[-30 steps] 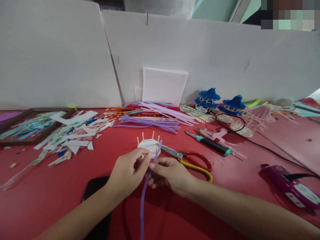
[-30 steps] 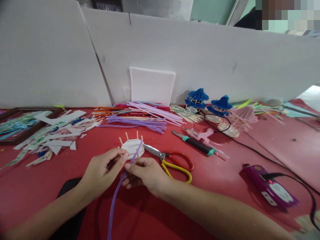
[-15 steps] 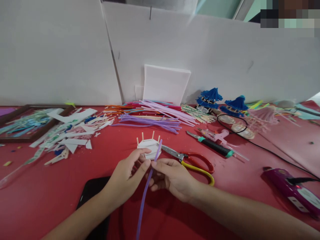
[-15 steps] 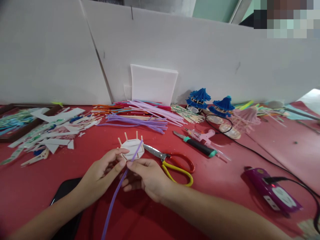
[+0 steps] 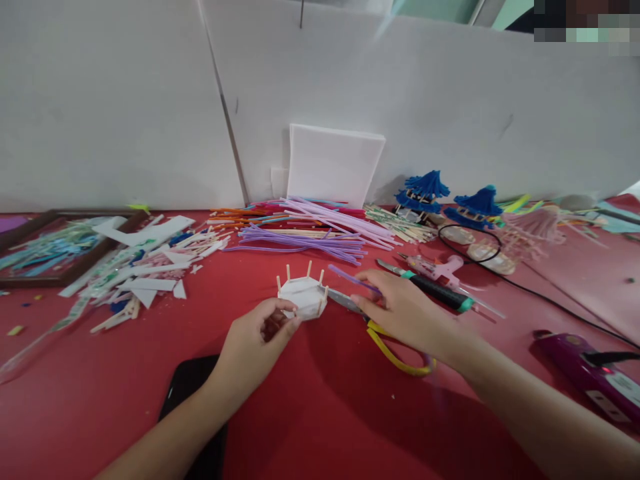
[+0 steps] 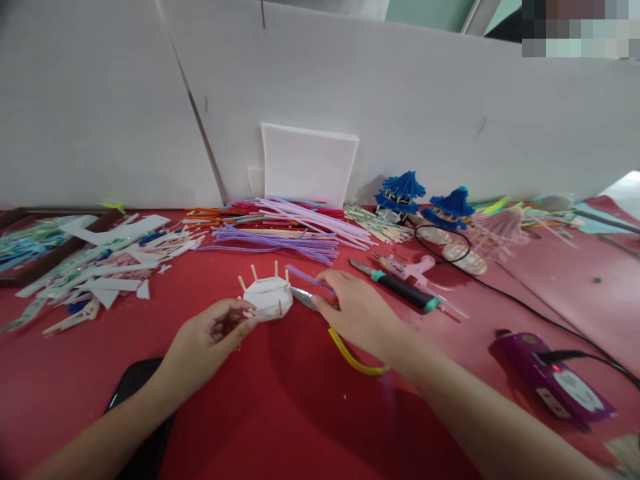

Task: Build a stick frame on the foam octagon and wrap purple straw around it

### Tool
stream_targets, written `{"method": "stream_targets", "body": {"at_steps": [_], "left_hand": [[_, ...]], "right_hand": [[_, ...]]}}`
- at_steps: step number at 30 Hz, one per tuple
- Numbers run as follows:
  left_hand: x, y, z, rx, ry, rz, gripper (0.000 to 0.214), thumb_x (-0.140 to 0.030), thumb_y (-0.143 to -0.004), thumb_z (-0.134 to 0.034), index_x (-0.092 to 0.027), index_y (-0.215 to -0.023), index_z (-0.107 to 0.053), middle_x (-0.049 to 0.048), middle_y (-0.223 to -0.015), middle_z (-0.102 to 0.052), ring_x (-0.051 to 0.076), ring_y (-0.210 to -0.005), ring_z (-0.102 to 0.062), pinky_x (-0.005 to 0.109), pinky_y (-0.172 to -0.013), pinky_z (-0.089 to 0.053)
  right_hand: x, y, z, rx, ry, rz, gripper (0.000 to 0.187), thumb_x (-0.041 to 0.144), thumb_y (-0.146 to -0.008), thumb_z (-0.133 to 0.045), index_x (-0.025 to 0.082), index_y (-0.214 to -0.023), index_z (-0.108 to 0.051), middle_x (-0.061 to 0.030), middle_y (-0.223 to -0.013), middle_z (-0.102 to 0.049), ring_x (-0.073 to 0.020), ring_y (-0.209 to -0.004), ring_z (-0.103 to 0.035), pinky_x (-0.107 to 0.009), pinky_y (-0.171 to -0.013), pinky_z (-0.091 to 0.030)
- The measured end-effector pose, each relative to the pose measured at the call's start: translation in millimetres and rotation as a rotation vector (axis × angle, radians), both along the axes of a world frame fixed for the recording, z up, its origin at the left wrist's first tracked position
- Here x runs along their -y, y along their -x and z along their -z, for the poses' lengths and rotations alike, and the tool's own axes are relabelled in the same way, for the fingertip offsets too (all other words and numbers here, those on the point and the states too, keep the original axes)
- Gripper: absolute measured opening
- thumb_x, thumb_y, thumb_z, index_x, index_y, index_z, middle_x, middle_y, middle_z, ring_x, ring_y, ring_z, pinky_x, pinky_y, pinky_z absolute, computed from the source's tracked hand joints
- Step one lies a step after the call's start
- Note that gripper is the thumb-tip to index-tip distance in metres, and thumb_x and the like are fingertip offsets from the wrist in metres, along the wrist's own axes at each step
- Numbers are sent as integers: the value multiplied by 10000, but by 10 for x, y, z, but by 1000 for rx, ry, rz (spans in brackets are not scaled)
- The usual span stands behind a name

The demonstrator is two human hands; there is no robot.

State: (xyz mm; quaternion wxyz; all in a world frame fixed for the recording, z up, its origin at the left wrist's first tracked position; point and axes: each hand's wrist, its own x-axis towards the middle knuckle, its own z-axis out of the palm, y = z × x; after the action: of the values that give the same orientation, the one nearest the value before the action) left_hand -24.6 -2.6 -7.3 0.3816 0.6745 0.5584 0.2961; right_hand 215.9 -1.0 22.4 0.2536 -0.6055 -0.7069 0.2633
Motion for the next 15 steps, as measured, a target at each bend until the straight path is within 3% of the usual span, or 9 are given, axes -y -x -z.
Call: {"method": "stream_targets", "body": {"at_steps": [3, 7, 10, 12, 15], "left_hand": [[-20, 14, -4, -21, -66, -12, 178, -388, -812, -546, -233, -866, -615, 15, -814, -613, 168, -704, -595, 296, -620, -479], [-15, 39, 16, -45, -220, -96, 162, -350, -814, -534, -220, -865, -615, 53, -984, -517, 150, -706, -558, 305, -617, -501], [-10, 41, 45, -75, -273, -145, 265, -246, -774, -546, -208, -1037, -540, 95, -1130, -439, 168, -800, -558, 315, -637, -518], [-30, 29, 56, -125, -292, -90, 365, -216, -756, -551, -206, -1116, -492, 116, -1184, -444, 208, -913, -555, 350, -692, -519], [-94, -10, 40, -203, -270, 41, 174, -261, -777, -557, -205, -941, -568, 85, -1023, -575, 243, -961, -555, 414, -793, -486]], "right_hand": [[18, -159, 46, 391, 62, -120, 368, 390, -749, -623, 157, -1030, -576, -114, -1042, -624, -260, -950, -570, -334, -806, -384], [26, -176, 81, 502, 104, -175, 193, 328, -779, -575, 172, -892, -572, -72, -912, -635, -219, -823, -590, -286, -710, -369], [5, -135, 78, 559, 91, -124, 154, 291, -784, -546, 169, -875, -566, -73, -882, -637, -212, -778, -590, -273, -648, -344], [-10, -121, 80, 600, 69, -91, 169, 297, -795, -533, 164, -891, -573, -86, -891, -643, -219, -796, -596, -271, -637, -335], [-25, -122, 100, 672, 34, -56, 144, 281, -806, -508, 168, -865, -577, -87, -870, -652, -219, -784, -608, -270, -615, -326]]}}
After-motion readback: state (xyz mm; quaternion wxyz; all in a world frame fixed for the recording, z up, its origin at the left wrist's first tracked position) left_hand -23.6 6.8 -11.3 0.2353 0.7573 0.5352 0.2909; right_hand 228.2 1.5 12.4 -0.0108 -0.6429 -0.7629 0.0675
